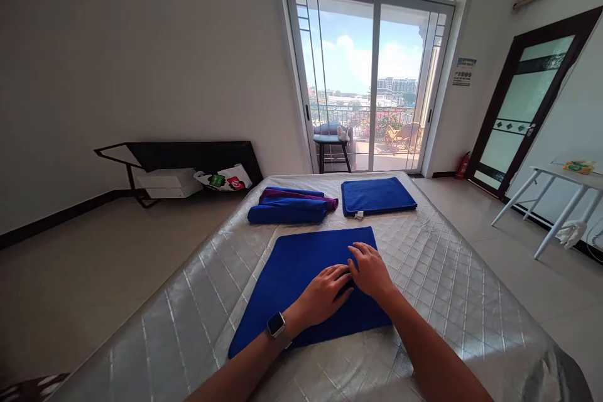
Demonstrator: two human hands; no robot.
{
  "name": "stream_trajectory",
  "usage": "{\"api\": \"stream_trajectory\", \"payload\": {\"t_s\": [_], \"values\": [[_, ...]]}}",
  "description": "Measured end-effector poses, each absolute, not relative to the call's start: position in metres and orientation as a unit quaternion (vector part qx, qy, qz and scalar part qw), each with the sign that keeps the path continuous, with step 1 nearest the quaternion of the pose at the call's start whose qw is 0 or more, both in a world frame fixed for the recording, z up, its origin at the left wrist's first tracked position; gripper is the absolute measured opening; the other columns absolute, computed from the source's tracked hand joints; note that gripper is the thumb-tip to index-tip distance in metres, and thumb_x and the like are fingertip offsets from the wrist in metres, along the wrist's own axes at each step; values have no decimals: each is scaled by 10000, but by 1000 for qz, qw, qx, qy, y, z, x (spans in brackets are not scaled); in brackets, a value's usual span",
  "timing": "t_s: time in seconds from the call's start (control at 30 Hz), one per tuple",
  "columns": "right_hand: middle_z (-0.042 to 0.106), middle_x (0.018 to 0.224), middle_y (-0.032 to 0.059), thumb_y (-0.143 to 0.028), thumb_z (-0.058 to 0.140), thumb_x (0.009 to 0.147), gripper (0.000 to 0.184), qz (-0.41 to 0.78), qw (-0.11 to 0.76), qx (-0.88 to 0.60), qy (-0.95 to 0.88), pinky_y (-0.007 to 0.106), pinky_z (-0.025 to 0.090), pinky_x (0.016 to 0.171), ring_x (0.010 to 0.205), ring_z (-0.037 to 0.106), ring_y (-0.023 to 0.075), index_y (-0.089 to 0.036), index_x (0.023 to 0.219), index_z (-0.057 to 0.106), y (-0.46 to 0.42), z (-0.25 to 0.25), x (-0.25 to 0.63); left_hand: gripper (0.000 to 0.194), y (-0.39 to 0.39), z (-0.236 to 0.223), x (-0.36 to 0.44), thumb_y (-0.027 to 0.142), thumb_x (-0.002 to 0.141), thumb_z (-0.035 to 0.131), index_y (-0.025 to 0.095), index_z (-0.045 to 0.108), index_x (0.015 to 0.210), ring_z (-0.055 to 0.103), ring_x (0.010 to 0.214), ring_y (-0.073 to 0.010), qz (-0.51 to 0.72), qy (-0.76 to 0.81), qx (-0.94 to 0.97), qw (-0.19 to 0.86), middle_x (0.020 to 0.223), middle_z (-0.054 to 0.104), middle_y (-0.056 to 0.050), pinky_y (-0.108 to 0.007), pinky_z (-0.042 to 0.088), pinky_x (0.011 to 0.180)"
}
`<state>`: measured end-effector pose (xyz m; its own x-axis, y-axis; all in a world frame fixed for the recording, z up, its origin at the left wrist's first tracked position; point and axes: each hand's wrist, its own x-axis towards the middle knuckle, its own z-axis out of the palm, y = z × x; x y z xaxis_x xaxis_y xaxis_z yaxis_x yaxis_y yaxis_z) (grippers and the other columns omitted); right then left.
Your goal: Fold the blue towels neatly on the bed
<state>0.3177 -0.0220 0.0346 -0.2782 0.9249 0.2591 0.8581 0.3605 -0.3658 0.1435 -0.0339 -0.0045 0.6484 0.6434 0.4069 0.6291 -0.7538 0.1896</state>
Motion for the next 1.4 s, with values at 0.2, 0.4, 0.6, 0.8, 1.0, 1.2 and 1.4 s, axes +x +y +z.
{"api": "stream_trajectory", "payload": {"t_s": [0.2, 0.4, 0.6, 0.8, 1.0, 1.2, 1.4], "values": [[685, 1234, 101, -300, 448, 1005, 341, 80, 120, -619, -772, 335, 436, 1016, 1174, 605, 246, -216, 1231, 690, -20, 40, 324, 364, -33, -11, 141, 324, 1002, 492, 237, 588, 1342, 563, 1311, -255, 235, 354, 904, 52, 1409, 611, -101, -468, 466, 1121], [675, 1214, 97, -302, 474, 990, 323, 95, 116, -619, -771, 332, 442, 968, 1155, 601, 245, -218, 1203, 702, -20, 40, 327, 431, -32, -12, 141, 397, 1031, 433, 257, 518, 1430, 474, 1404, -238, 209, 368, 903, 77, 1506, 534, -80, -463, 408, 1176], [671, 1244, 95, -296, 507, 978, 324, 114, 126, -613, -772, 342, 448, 979, 1175, 598, 252, -215, 1233, 691, -19, 41, 331, 485, -35, -1, 124, 486, 1035, 386, 267, 512, 1449, 403, 1452, -239, 151, 382, 899, 155, 1556, 474, -80, -479, 315, 1220], [669, 1261, 96, -317, 535, 967, 343, 123, 116, -600, -782, 338, 450, 990, 1190, 595, 263, -218, 1257, 689, -19, 41, 334, 520, -55, 30, 43, 648, 960, 426, 291, 700, 1221, 565, 1255, -233, 113, 446, 814, 354, 1370, 634, -47, -367, 404, 1109], [675, 1244, 93, -254, 566, 943, 311, 112, 109, -584, -797, 326, 445, 996, 1175, 608, 254, -224, 1222, 699, -22, 46, 335, 500, -87, 35, -16, 680, 752, 669, 223, 735, 941, 573, 861, -190, 97, 520, 756, 385, 1000, 667, -30, -302, 458, 810], [699, 1083, 79, -196, 558, 938, 176, 144, 68, -541, -826, 295, 481, 880, 989, 661, 209, -221, 973, 729, -45, 76, 343, 363, -101, 44, -8, 400, 636, 798, 244, 718, 953, 551, 938, -201, 85, 538, 751, 375, 1009, 621, 5, -304, 428, 858], [681, 991, 12, -178, 691, 811, 104, 283, 23, -525, -802, 280, 498, 768, 854, 642, 172, -263, 869, 702, -102, 91, 368, 270, -102, 40, -8, 395, 701, 739, 232, 690, 910, 544, 870, -191, 93, 545, 748, 368, 914, 607, 15, -303, 423, 802]]}}
